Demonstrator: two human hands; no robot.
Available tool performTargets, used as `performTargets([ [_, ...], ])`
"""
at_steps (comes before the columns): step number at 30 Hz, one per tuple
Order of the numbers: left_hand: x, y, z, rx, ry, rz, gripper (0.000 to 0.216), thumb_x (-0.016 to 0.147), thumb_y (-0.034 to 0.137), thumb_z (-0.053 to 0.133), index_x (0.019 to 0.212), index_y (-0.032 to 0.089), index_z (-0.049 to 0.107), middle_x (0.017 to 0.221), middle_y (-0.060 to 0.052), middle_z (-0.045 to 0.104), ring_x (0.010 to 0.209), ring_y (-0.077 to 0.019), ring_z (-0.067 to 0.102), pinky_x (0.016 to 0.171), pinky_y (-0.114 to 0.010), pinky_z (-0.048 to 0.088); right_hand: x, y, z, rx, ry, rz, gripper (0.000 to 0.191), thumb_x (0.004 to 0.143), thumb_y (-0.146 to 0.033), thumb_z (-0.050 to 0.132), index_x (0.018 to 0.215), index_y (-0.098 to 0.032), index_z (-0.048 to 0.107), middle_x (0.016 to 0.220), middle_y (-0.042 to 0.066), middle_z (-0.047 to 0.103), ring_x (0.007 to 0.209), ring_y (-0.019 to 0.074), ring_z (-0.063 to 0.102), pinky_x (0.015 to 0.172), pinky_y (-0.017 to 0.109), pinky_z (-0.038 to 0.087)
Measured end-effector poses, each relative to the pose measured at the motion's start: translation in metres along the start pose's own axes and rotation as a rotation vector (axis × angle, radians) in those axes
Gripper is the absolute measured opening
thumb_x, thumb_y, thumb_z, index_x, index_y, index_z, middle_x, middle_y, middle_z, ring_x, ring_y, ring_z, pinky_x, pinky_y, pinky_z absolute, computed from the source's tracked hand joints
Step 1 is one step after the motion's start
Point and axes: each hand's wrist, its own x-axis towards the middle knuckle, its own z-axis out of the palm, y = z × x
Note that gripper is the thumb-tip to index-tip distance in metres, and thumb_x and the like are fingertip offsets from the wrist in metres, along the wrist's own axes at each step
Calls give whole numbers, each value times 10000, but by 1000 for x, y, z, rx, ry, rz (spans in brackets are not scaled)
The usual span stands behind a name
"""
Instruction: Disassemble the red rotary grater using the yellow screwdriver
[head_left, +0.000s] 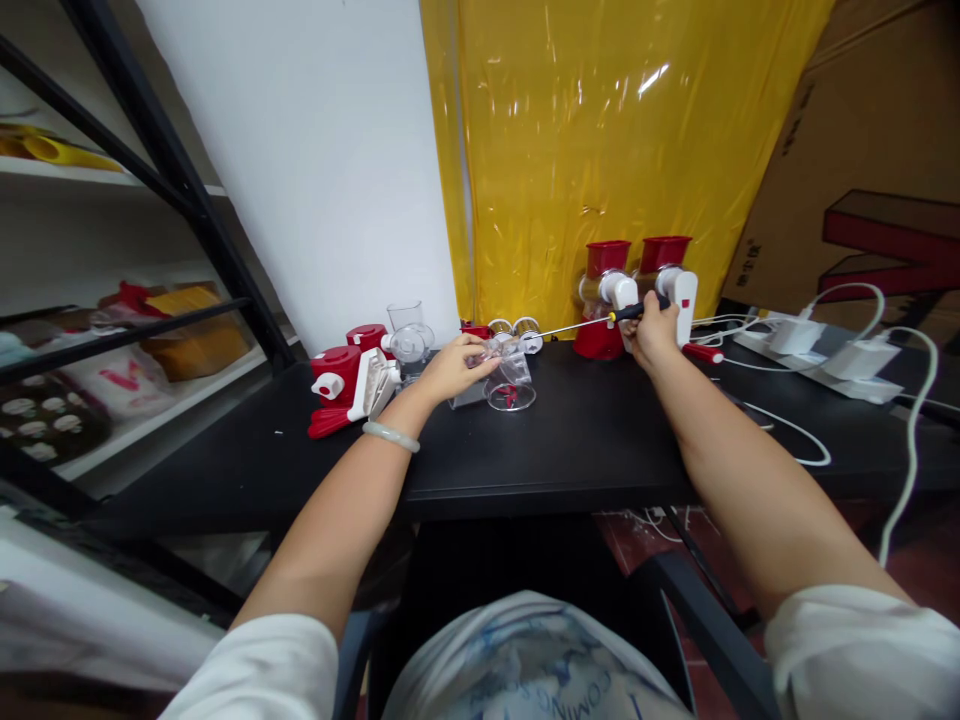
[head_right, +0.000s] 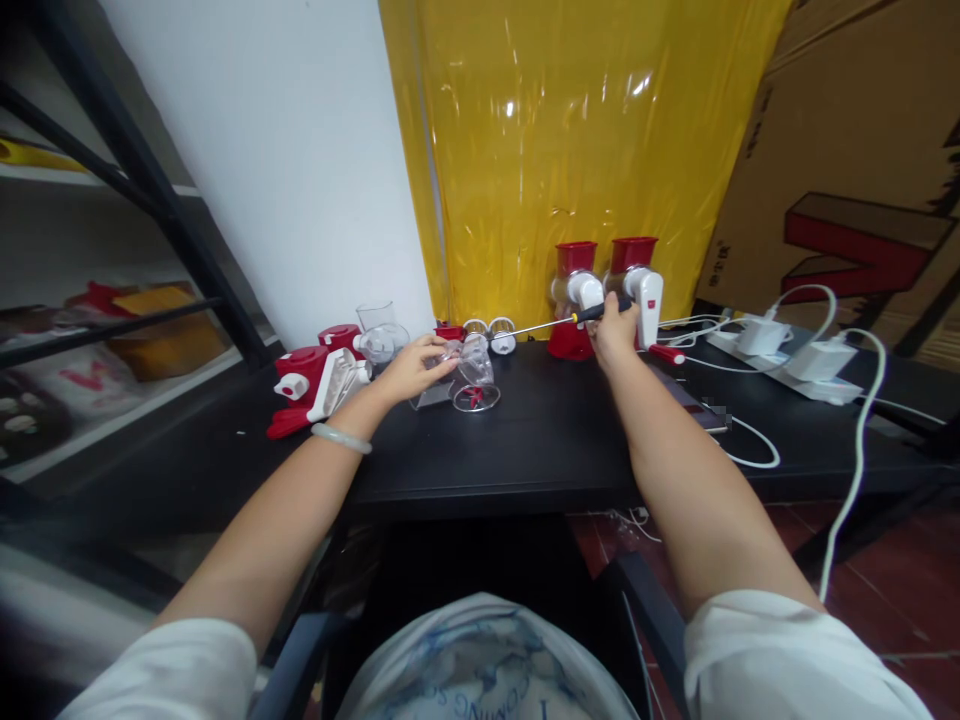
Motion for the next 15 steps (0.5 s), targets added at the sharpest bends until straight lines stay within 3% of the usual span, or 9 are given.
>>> performTargets([
  [4,2,-7,-3,-43,57,-33,384,884,526,614,712,192,695,1076,-95,646,1041,-232,635,999,-404,489,5,-3,-1,-19,111,-8,225,947,-404,556,942,-286,364,570,-138,348,318,52,340,276,128,280],
  [8,5,-15,-9,-41,183,-75,401,916,520,570,716,191,683,1093,-92,633,1075,-234,621,1037,-408,469,14,-6,-5,-28,192,-6,153,978,-393,471,947,-283,369,583,-122,361,339,62,359,279,133,272],
  [15,11,-27,2,-121,452,-342,407,914,541,599,785,166,687,1260,-132,557,1291,-254,518,1157,-391,375,12,-1,-6,-69,119,-49,197,936,-413,543,950,-278,399,603,-118,387,346,65,331,295,160,245],
])
